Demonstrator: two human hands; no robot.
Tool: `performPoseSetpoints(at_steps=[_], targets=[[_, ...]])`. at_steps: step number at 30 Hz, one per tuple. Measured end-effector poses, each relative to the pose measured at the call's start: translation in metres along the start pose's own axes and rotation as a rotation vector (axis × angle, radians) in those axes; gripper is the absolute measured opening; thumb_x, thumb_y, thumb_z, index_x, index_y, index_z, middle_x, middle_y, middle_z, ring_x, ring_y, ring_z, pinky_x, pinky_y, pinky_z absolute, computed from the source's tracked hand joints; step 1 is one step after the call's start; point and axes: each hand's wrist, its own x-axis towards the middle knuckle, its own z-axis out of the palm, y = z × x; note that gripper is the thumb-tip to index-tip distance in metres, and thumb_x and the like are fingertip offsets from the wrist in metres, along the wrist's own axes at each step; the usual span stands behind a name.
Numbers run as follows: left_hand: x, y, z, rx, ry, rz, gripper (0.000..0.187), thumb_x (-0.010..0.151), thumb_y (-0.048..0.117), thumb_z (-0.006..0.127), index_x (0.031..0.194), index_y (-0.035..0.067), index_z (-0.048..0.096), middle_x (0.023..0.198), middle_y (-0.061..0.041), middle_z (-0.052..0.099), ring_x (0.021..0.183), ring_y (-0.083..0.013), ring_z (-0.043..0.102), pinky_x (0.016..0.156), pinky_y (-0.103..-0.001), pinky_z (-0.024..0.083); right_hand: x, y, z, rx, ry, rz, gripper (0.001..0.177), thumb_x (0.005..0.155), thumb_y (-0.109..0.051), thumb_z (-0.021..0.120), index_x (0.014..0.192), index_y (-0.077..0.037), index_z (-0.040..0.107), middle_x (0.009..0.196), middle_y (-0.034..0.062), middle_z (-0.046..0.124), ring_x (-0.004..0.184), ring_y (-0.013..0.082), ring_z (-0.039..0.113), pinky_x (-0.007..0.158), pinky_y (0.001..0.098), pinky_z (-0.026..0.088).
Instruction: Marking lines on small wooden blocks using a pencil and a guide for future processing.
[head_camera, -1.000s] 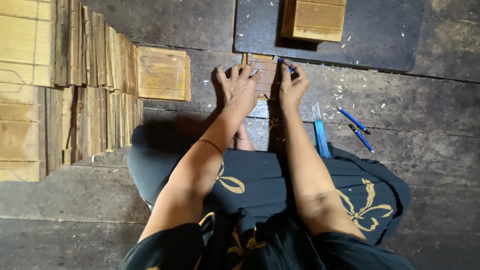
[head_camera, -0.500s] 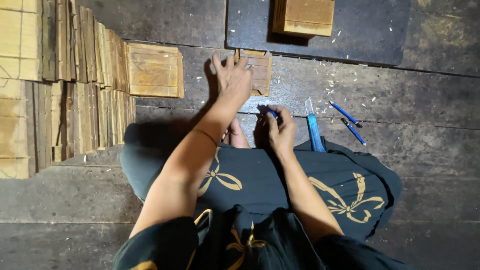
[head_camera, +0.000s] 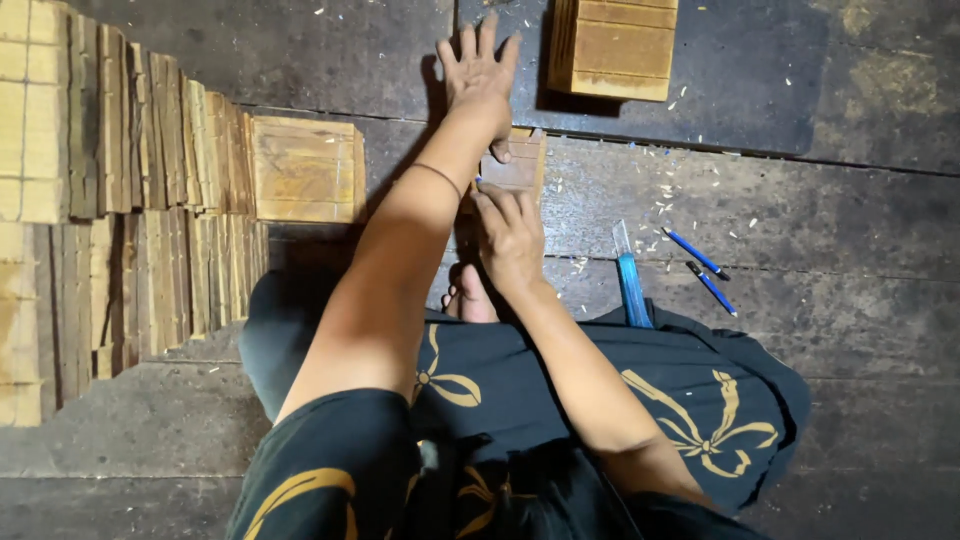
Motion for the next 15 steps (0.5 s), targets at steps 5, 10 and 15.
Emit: performPoseSetpoints(at_steps=[5,10,15], targets=[[0.022,-0.003,-0.001,0.161,-0.060,-0.030,0.169,0.051,0.052,0.100,0.164,0.027,-0.022,0.157,-0.017,-0.038,0.151,-0.0450,-0.024,0.122,-0.073,0.001,0.017,0.021,0.034,-0.254,-0.071,-0.002,0.024,0.100,-0.017,0.058,0.119,-0.007,0.068,0.127,0.0050,0.066,0.098,0.0323,0.053,0.077,0.0420,0.046],[0.026,-0.007,-0.001,0.112,-0.068,-0.034,0.164,0.055,0.042,0.100,0.163,0.029,-0.023,0.161,-0.014,-0.034,0.153,-0.0441,-0.021,0.122,-0.074,0.004,0.021,0.040,0.061,-0.453,-0.088,-0.057,0.025,0.095,-0.015,0.055,0.113,-0.013,0.073,0.124,0.0055,0.068,0.088,0.0322,0.050,0.071,0.0433,0.037],[0.034,-0.009,0.005,0.042,-0.087,-0.035,0.162,0.060,0.039,0.099,0.160,0.028,-0.028,0.161,-0.017,-0.035,0.151,-0.0459,-0.025,0.119,-0.078,-0.001,0.026,0.045,0.073,-0.491,-0.060,-0.032,0.025,0.089,-0.016,0.055,0.105,-0.013,0.074,0.120,0.0092,0.067,0.092,0.0337,0.052,0.069,0.0466,0.032]])
